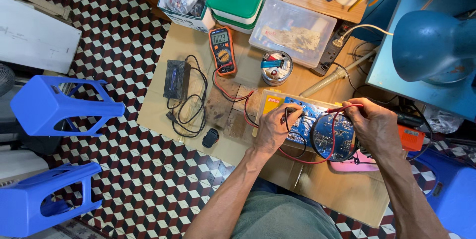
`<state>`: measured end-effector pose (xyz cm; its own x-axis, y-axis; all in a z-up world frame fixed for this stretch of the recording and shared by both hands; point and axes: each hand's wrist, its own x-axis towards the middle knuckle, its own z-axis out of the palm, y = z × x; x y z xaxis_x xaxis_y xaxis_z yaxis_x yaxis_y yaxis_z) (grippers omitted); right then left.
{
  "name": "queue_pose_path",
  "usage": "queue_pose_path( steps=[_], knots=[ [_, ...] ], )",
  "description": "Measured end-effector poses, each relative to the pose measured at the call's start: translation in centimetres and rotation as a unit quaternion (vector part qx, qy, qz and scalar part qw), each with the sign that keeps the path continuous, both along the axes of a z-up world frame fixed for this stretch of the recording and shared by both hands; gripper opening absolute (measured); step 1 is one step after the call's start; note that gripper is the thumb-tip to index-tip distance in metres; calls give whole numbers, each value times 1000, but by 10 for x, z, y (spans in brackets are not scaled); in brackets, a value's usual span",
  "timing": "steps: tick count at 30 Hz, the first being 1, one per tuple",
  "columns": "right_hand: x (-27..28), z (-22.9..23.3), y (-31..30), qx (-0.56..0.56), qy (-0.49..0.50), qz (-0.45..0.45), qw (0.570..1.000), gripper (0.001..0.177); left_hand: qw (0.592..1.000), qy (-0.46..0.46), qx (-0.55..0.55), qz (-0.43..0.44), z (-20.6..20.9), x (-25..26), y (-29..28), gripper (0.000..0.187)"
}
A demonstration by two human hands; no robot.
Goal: The person uses a multimeter to test various points on a blue circuit board. They hold the probes against different components while observing the multimeter display, occasionally adjusting the probes to different locations on the board.
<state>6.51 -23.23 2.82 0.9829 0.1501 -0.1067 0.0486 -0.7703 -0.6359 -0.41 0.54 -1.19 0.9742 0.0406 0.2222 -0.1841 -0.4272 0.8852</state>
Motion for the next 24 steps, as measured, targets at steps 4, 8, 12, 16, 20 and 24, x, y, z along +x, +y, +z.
queue_pose_path(
  steps=[4,8,12,16,20,24],
  knots=[
    [0,1,0,-8,6,3,1000,25,1000,14,-18,7,2,0,-1,13],
    [1,0,1,-8,8,5,1000,25,997,51,-45,20,5,1,-2,13],
    [2,0,0,-14,-1,16,1000,24,997,59,-52,17,8,0,-2,14],
    [2,-1,-1,-15,16,9,1000,24,997,63,-47,22,8,0,-3,14],
    [1,1,-1,-8,0,16,1000,23,998,33,-47,14,8,0,-3,14],
    [1,1,0,3,2,17,1000,23,994,77,-70,34,10,1,-5,13]
  ],
)
